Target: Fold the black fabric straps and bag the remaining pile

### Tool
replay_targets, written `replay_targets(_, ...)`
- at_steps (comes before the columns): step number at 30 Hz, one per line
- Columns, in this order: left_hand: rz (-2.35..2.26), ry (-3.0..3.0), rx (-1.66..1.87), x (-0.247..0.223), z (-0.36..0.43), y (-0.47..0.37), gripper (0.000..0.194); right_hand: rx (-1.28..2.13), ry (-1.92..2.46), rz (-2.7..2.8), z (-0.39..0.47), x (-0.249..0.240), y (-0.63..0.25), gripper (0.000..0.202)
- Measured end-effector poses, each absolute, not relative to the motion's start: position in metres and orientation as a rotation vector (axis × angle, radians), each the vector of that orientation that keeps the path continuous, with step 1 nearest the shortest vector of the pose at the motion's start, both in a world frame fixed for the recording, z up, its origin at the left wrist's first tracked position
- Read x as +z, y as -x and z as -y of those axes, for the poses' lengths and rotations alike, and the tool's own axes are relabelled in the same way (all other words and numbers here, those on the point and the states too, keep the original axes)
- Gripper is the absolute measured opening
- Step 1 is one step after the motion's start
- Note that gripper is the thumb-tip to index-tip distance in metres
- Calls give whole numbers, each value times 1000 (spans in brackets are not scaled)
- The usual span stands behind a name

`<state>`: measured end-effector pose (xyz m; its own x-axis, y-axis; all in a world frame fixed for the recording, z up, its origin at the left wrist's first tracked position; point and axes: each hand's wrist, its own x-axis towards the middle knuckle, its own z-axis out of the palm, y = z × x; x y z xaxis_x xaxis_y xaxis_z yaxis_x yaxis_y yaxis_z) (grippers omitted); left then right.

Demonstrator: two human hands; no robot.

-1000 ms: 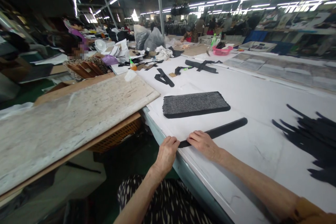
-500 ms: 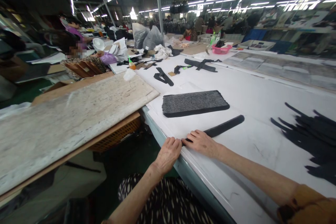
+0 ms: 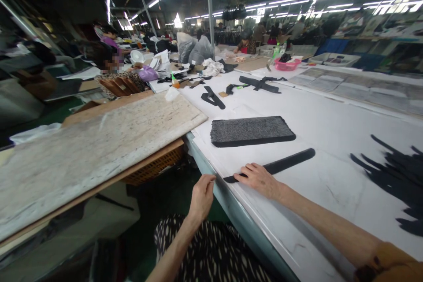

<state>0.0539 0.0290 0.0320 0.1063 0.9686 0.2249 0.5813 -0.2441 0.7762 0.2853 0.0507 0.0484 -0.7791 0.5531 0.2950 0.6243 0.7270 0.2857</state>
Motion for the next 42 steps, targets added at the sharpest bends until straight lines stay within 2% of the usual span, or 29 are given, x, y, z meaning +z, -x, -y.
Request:
replay_targets(5,-1416,-1330,921,34,-36,-65,33,-507,883,2776,-51,50,-265,18)
replay_targets(11,-1347,-1048,947,25,-45,-66,29,-509,837,2791,-55,50,-258,13)
replay_targets(21,-1297,-944,931,16,-41,-56,29,-536,603,2802,-60,49,-267,21)
replay_targets(30,-1294,-894,941,2,-38,-47,30,-449,721,2750,-56,42,-288,23)
replay_targets(42,-1337,-778,926,-36,-33,-35,29,-434,659,2710,-48,46,-303,26)
